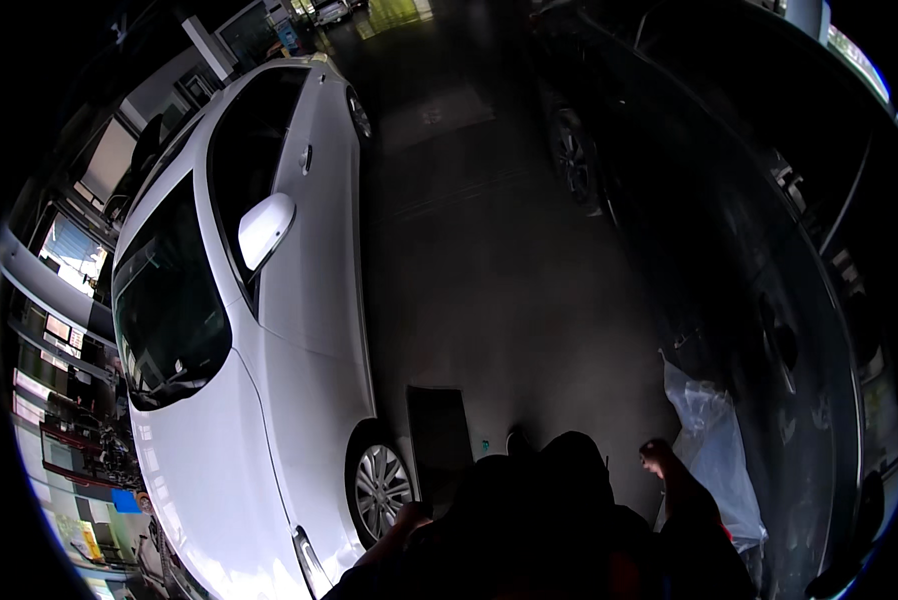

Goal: The person installs a window glass into a car door frame, then walks to retrieve a door panel and a metal trim piece. They fit the trim piece onto the door panel and return to the car to install the window glass again, adjusting it into place within the door frame.

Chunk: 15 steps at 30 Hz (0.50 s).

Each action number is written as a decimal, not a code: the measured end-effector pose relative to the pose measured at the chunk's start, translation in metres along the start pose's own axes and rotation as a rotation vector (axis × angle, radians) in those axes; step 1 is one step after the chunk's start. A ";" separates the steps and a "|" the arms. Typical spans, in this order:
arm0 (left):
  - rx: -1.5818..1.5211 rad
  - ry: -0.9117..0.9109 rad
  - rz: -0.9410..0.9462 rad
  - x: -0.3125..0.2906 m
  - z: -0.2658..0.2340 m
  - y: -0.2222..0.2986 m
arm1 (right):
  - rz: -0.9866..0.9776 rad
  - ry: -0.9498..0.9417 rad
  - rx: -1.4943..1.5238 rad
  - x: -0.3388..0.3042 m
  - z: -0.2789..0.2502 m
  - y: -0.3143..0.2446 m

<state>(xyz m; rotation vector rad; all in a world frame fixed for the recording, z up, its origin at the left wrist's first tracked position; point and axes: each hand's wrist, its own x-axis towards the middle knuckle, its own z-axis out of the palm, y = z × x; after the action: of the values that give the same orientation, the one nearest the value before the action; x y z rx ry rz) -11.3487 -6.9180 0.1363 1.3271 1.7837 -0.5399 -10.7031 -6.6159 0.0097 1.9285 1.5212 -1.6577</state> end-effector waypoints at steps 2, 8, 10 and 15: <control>-0.062 0.055 -0.062 0.004 -0.106 0.011 | 0.261 -0.092 0.258 -0.033 0.023 -0.056; -0.118 -0.019 -0.074 0.145 -0.245 -0.049 | 0.269 -0.212 0.298 -0.003 -0.022 -0.219; -0.190 -0.049 -0.143 0.192 -0.306 -0.056 | 0.337 -0.247 0.204 0.048 -0.061 -0.316; -0.304 -0.057 -0.256 0.250 -0.477 -0.058 | -0.080 0.112 0.268 0.301 -0.209 -0.598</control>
<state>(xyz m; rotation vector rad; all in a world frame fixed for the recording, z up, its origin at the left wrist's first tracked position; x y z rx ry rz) -11.5993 -6.4408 0.1945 0.8760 1.9126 -0.4172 -11.0699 -6.0277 0.1125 2.1526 1.4988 -1.9023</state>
